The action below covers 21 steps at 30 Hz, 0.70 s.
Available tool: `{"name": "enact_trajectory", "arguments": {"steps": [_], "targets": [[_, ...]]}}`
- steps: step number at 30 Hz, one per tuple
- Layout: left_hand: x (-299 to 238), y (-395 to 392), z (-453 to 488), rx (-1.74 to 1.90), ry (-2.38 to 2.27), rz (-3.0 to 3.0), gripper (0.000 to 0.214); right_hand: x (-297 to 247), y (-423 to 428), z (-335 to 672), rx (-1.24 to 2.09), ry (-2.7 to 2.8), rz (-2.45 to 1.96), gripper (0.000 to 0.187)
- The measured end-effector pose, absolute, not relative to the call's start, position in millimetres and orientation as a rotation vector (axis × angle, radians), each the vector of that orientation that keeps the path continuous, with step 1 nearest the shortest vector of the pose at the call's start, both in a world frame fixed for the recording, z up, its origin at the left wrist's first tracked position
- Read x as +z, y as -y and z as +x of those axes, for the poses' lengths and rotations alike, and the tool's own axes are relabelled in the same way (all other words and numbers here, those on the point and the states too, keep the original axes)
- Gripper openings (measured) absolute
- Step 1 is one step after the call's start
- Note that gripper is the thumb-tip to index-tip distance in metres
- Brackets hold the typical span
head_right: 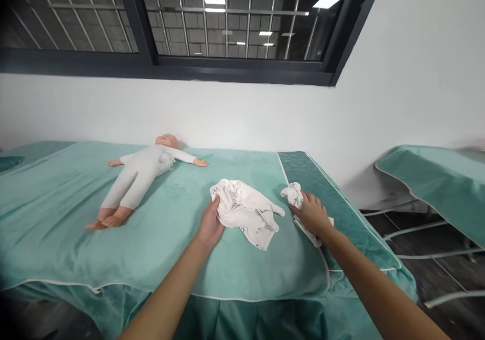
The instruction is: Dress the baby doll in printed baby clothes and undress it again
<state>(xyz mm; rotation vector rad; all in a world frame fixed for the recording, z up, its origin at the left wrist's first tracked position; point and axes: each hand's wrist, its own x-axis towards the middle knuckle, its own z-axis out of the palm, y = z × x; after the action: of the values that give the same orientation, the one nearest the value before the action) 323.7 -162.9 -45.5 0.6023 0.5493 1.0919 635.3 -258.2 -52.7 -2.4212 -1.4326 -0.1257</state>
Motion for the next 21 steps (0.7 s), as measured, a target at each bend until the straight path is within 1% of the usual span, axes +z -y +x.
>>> {"name": "enact_trajectory", "arguments": {"steps": [1,3,5,7,11,14,17,19,21], "targets": [[-41,162,319,1.066,-0.59,0.635,0.04,-58,256,631,-0.128,1.446,-2.46,0.067],[-24,157,306,1.028,-0.661,0.736,0.04,-53,254,619,-0.19,1.408,-2.45,0.077],[5,151,294,1.012,-0.679,0.879,0.039,-28,252,597,-0.257,1.379,-2.327,0.084],[44,149,283,0.957,-0.656,1.093,0.037,9,251,564,-0.146,1.425,-2.05,0.084],[135,163,263,0.64,-0.496,1.73,0.028,94,247,487,0.445,1.72,-1.374,0.07],[190,183,249,0.575,-0.513,2.041,0.021,147,244,449,0.661,1.841,-1.187,0.05],[222,198,233,0.696,-0.679,2.323,0.018,182,244,434,0.678,1.957,-1.226,0.028],[230,202,222,0.768,-0.845,2.505,0.018,197,246,431,0.566,1.996,-1.315,0.022],[229,201,213,0.821,-1.035,2.684,0.017,207,249,429,0.364,2.003,-1.438,0.021]]}}
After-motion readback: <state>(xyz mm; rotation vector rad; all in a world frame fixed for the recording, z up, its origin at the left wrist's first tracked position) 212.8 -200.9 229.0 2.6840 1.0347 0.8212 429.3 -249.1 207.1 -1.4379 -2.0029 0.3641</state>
